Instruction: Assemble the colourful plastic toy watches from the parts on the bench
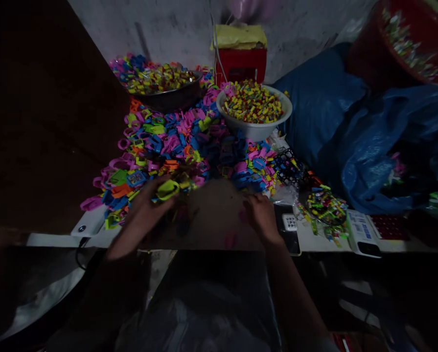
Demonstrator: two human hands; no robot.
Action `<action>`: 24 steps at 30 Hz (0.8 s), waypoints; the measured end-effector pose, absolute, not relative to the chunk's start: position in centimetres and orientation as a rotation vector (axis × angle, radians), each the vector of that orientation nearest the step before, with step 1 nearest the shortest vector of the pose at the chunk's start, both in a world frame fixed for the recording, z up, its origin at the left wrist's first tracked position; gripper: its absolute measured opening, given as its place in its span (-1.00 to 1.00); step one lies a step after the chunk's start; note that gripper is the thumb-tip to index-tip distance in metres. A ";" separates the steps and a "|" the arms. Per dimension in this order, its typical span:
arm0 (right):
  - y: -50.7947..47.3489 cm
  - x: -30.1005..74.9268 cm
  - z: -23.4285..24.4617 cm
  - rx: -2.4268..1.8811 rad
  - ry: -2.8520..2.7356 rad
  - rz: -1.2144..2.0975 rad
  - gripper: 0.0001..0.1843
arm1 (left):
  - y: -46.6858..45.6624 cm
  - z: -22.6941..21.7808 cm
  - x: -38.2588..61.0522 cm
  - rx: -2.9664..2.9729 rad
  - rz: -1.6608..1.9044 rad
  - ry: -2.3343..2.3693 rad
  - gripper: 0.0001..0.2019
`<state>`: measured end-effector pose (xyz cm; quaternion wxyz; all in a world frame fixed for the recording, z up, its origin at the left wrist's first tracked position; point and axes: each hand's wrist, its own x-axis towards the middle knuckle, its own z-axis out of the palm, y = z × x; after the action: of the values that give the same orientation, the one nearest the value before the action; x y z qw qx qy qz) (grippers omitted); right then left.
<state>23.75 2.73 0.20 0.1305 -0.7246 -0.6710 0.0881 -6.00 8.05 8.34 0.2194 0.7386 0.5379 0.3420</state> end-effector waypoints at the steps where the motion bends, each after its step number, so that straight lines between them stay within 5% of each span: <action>1: 4.0 24.0 0.1 -2.176 -1.967 0.283 -0.65 | 9.3 8.9 -7.2 2.123 1.019 1.566 -0.56; 9: 8.7 22.6 -1.9 -2.228 -2.002 0.405 -0.68 | 16.1 7.6 -14.1 2.219 0.846 2.187 -0.55; 14: 8.6 22.7 -3.0 -2.199 -1.899 0.388 -0.74 | 14.8 6.6 -13.8 2.191 0.872 2.253 -0.34; 18: 7.1 23.7 -2.6 -2.193 -1.735 0.388 -0.70 | 11.0 6.7 -8.8 2.364 1.058 1.910 -0.42; 24: 2.2 25.6 -2.7 -1.753 -1.253 0.554 -0.52 | 6.3 2.0 2.7 2.414 0.664 0.995 -0.59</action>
<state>25.57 2.18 -2.73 0.4424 -0.7067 -0.5049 0.2235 2.74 6.34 2.05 0.2216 0.8737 0.3602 0.2404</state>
